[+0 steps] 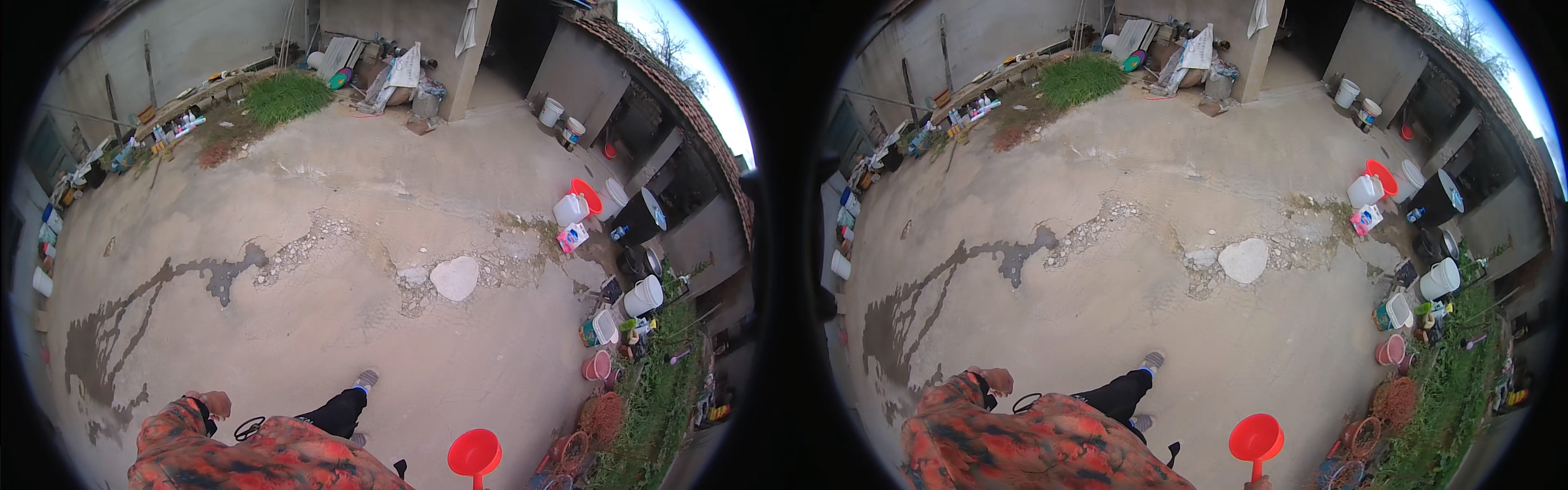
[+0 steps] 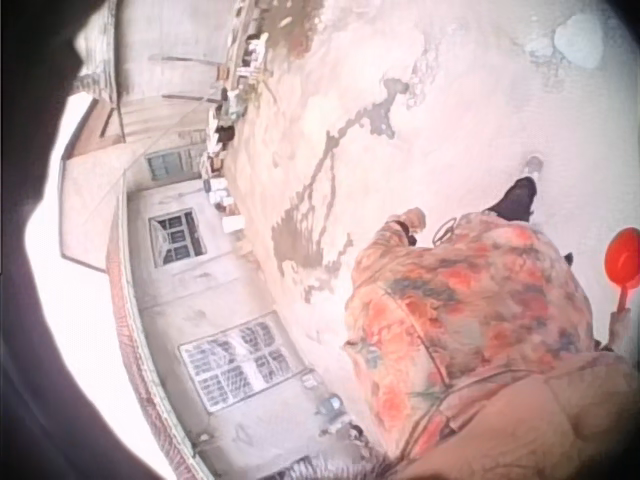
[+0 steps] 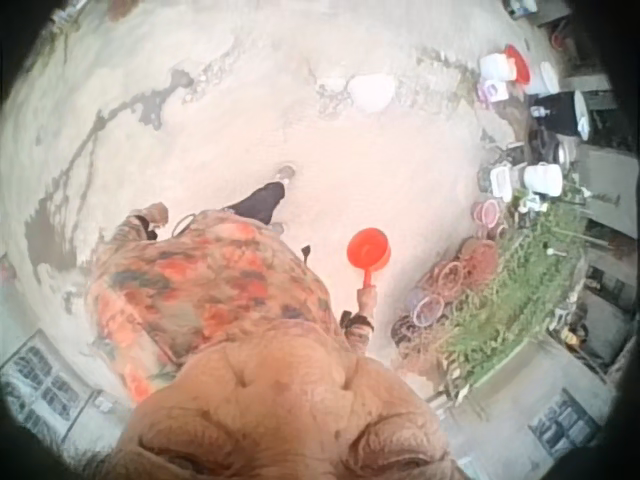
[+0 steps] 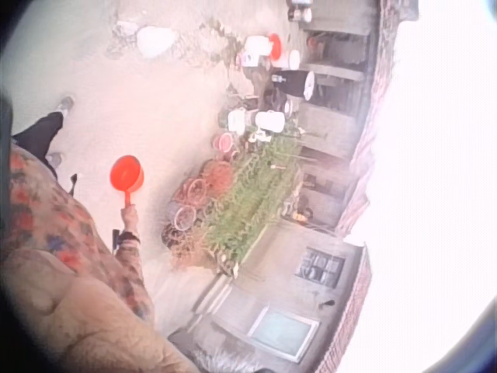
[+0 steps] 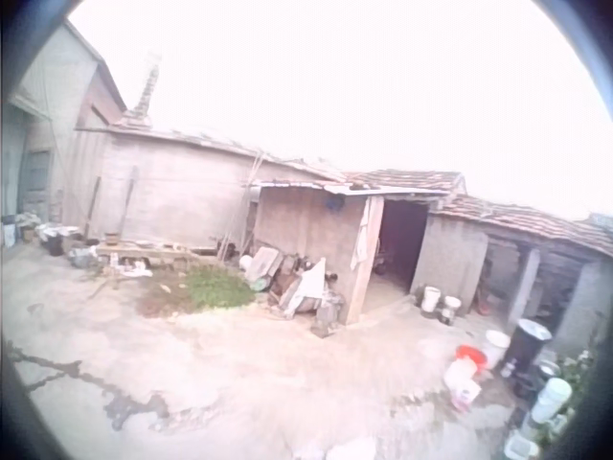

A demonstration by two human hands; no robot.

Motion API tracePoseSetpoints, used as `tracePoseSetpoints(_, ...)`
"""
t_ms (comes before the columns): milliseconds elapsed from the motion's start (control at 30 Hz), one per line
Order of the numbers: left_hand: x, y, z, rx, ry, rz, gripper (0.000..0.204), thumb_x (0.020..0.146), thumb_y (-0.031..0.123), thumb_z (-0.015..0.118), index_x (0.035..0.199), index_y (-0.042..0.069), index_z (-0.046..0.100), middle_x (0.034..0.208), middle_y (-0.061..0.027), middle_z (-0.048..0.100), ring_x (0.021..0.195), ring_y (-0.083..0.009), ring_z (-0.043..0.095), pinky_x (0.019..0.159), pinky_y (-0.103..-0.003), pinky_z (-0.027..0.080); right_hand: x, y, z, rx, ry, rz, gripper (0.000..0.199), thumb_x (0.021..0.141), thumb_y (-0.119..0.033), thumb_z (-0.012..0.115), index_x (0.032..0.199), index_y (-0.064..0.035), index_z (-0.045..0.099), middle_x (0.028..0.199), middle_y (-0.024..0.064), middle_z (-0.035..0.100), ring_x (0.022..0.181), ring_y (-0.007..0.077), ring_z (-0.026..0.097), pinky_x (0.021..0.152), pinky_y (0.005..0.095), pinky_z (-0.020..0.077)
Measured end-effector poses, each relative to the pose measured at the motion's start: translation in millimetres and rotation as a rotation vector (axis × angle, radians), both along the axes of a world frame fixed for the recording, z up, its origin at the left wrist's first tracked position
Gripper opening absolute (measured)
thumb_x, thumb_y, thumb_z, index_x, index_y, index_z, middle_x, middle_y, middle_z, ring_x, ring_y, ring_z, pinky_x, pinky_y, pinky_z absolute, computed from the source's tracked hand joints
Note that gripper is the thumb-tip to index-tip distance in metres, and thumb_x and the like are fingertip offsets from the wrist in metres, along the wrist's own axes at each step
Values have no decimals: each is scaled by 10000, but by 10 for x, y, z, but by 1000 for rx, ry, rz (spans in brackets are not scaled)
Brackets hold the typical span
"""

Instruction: The person walks into a courtyard, sits on a small stool, and cleans a white plastic jerrycan. They pour water into a metal basin, scrub the jerrycan with a cloth, rinse it, and place it aside.

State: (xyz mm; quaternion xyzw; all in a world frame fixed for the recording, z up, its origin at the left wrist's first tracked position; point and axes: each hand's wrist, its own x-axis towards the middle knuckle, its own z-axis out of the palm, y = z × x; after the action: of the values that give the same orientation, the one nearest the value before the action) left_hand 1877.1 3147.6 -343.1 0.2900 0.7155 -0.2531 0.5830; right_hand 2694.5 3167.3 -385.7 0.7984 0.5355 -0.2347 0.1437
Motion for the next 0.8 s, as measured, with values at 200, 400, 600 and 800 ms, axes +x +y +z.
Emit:
tracePoseSetpoints(200,142,1106,-730,-9,-13,-443,203,839,203,590,893,88,749,855,-87,734,685,-177,677,612,-340,555,263,1618,-89,9,55,-2,309,772,-222,617,1001,-20,662,862,243,689,870,437,672,713,490,559)
tracePoseSetpoints(400,1110,3528,-210,325,-6,-154,202,813,207,556,887,79,693,804,-123,691,673,-249,671,581,-393,533,476,2587,-70,-38,84,-48,338,774,-247,628,1021,-17,648,891,232,693,894,420,674,748,481,554)
tracePoseSetpoints(600,2243,5421,-90,642,27,-557,208,781,217,567,885,89,693,811,-130,696,735,-295,667,667,-427,519,1091,3183,-308,-114,118,-71,369,777,-272,639,1041,-14,634,919,221,697,918,403,675,782,471,550)
tracePoseSetpoints(800,3343,5562,-112,389,60,-530,199,803,205,557,908,118,701,785,-78,693,727,-224,666,632,-380,532,2171,3605,-522,-210,111,-95,403,779,-297,650,1061,-12,620,948,210,701,941,386,677,817,462,546)
